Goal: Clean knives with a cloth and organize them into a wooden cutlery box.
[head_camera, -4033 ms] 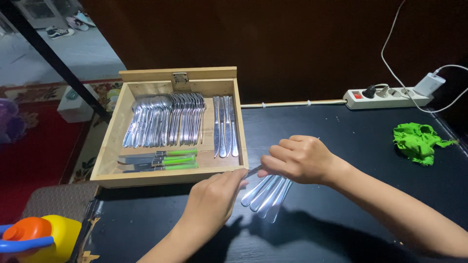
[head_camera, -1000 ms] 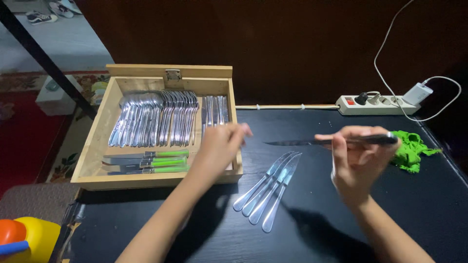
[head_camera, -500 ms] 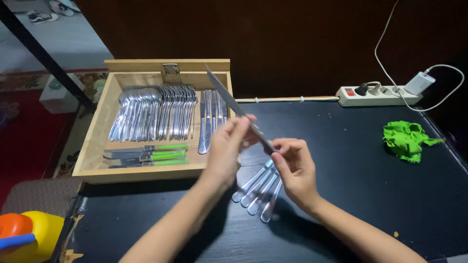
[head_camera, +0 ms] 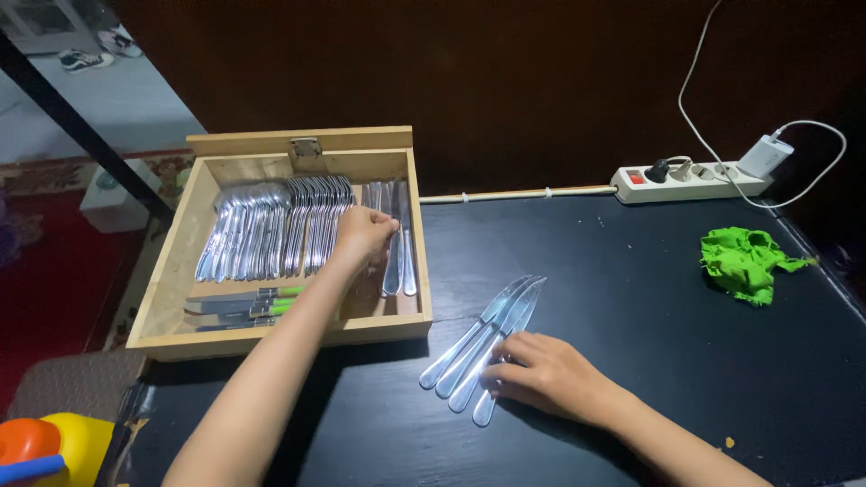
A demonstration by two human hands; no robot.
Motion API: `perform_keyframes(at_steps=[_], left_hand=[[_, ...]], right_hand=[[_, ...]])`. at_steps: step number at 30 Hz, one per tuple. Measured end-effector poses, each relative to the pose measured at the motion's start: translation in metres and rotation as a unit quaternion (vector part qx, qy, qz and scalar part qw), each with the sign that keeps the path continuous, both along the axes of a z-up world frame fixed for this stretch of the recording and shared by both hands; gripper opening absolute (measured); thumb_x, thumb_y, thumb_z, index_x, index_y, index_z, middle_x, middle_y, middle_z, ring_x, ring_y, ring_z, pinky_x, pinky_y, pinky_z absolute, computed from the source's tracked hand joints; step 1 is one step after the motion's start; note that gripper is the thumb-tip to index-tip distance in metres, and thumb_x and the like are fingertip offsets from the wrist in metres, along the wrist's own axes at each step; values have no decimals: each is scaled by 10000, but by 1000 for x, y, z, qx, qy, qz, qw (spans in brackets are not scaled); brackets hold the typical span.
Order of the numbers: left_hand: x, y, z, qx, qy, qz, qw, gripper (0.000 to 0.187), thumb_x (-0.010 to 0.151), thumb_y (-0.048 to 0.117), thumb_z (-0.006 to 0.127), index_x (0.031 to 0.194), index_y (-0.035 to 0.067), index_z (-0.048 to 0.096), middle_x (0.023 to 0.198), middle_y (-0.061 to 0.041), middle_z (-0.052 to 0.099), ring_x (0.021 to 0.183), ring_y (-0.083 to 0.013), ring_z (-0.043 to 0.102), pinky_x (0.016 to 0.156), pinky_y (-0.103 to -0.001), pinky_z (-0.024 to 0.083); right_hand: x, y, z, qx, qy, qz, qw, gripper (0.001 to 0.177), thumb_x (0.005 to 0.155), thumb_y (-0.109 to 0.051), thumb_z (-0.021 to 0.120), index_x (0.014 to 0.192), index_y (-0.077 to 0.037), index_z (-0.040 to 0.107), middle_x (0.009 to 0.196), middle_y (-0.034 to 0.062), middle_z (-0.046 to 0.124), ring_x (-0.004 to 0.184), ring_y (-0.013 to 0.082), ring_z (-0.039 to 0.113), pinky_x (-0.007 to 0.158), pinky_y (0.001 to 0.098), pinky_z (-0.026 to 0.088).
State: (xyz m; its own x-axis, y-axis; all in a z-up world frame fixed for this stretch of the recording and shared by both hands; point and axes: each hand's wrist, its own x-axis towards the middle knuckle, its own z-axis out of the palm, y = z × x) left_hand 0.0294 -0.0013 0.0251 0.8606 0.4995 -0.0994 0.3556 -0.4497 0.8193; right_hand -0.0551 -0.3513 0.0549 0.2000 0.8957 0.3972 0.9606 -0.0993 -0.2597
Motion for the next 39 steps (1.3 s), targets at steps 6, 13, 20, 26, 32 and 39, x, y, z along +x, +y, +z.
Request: perform_keyframes(at_steps=[6, 13, 20, 26, 32, 39], left_hand=[[22, -11, -25, 21, 24, 9, 999, 169, 907, 82, 713, 991, -55, 764, 806, -152, 749, 535, -192, 681, 512, -273, 585], [12, -26, -17, -26, -16, 3, 1000, 136, 877, 4, 721, 979, -86, 716, 820, -153, 729, 507, -196, 650, 476, -285, 575], [8, -32, -7, 27, -20, -2, 999, 139, 863, 25, 716, 946, -84, 743, 815, -181, 726, 579, -268, 696, 511, -346, 601], [16, -27, -22, 84, -53, -6, 995, 190, 855, 37, 728, 976, -108, 720, 883, -209, 732, 645, -285, 705, 594, -366, 597], [14, -30, -25, 124, -69, -1, 990, 223, 846, 50, 733, 996, -114, 714, 910, -228, 733, 717, -318, 716, 683, -403, 583], [14, -29, -7, 82, -43, 14, 996, 261, 885, 35, 733, 1095, -120, 713, 885, -221, 748, 508, -222, 661, 461, -299, 550]], right_hand=[[3, -3, 2, -59, 40, 25, 997, 186, 890, -298, 734, 1034, -180, 742, 1004, 8, 668, 883, 153, 656, 752, 325, 559], [0, -4, 5, -48, 50, 21, 997, 146, 868, -182, 729, 1006, -142, 707, 1032, 34, 640, 871, 200, 608, 761, 348, 506], [3, -8, -1, -94, 85, 19, 992, 137, 932, -191, 671, 1064, -154, 668, 1021, 38, 602, 920, 204, 560, 811, 355, 459], [4, -12, -6, -87, 76, 49, 992, 199, 996, -278, 623, 1073, -94, 615, 1064, 86, 584, 981, 236, 533, 889, 371, 408], [0, -15, -1, -100, 112, 50, 987, 117, 1000, -230, 612, 977, -118, 587, 992, 61, 588, 908, 203, 523, 851, 335, 397], [0, -15, -1, -131, 124, 52, 982, 81, 999, -203, 601, 1024, -126, 612, 1014, 53, 634, 951, 192, 585, 873, 342, 434]])
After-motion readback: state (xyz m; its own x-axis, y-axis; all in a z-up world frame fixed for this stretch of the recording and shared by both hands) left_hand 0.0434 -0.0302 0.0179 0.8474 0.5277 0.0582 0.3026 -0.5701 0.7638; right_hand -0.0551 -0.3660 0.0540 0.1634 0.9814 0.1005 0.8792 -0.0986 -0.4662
